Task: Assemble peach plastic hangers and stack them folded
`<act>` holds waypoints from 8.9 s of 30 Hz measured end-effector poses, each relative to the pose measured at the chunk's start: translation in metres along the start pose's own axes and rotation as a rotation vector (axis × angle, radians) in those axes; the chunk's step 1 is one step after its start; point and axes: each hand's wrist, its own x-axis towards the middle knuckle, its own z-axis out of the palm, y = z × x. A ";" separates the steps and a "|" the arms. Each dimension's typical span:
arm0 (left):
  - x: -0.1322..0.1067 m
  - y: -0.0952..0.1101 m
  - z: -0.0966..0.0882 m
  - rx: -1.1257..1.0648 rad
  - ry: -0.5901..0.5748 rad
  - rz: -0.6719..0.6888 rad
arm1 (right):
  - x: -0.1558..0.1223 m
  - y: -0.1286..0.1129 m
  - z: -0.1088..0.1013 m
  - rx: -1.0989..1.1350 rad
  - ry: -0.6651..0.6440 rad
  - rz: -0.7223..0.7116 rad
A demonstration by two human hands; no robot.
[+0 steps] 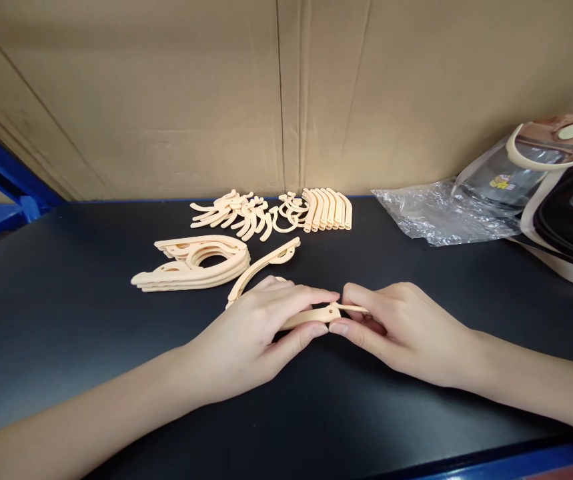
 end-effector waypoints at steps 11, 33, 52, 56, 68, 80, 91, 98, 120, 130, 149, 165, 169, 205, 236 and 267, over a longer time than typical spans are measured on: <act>-0.002 -0.004 0.002 -0.005 -0.009 -0.008 | 0.001 -0.002 0.000 -0.006 0.004 -0.002; 0.002 -0.001 -0.001 -0.022 -0.102 0.025 | -0.002 0.004 0.005 -0.415 0.076 -0.287; 0.002 -0.002 -0.002 0.018 -0.092 0.048 | -0.002 0.004 0.003 -0.347 0.043 -0.220; 0.002 -0.002 -0.002 0.003 -0.112 0.044 | -0.001 0.005 0.002 -0.345 0.023 -0.243; 0.002 -0.001 -0.004 -0.051 -0.127 -0.042 | -0.001 0.004 0.006 -0.500 0.208 -0.380; 0.003 0.000 -0.003 -0.072 -0.129 -0.036 | -0.002 0.003 0.009 -0.551 0.206 -0.391; 0.002 0.002 -0.003 -0.024 -0.132 -0.050 | -0.002 0.005 0.004 -0.434 0.107 -0.307; 0.003 0.001 -0.002 -0.056 -0.139 -0.050 | -0.001 0.004 0.001 -0.417 0.113 -0.306; 0.002 0.000 0.001 -0.038 -0.132 -0.085 | -0.001 0.009 0.001 -0.420 0.163 -0.316; 0.002 0.000 -0.001 -0.043 -0.178 -0.077 | 0.001 0.009 0.001 -0.559 0.285 -0.474; 0.003 -0.011 0.005 0.033 0.143 -0.331 | 0.006 0.012 -0.012 -0.286 -0.038 -0.446; 0.003 -0.008 0.002 -0.037 0.060 -0.340 | 0.007 0.019 -0.009 -0.394 0.080 -0.344; 0.004 -0.008 0.002 -0.065 0.067 -0.362 | 0.006 0.020 -0.010 -0.379 0.062 -0.307; 0.001 -0.002 -0.001 0.681 0.077 -0.142 | -0.002 -0.002 -0.008 -0.132 -0.021 -0.595; 0.000 -0.017 0.004 0.322 0.028 -0.012 | 0.009 0.016 -0.008 -0.331 0.087 -0.284; -0.003 -0.007 0.003 0.189 -0.080 -0.007 | 0.009 0.015 -0.014 -0.099 0.087 -0.216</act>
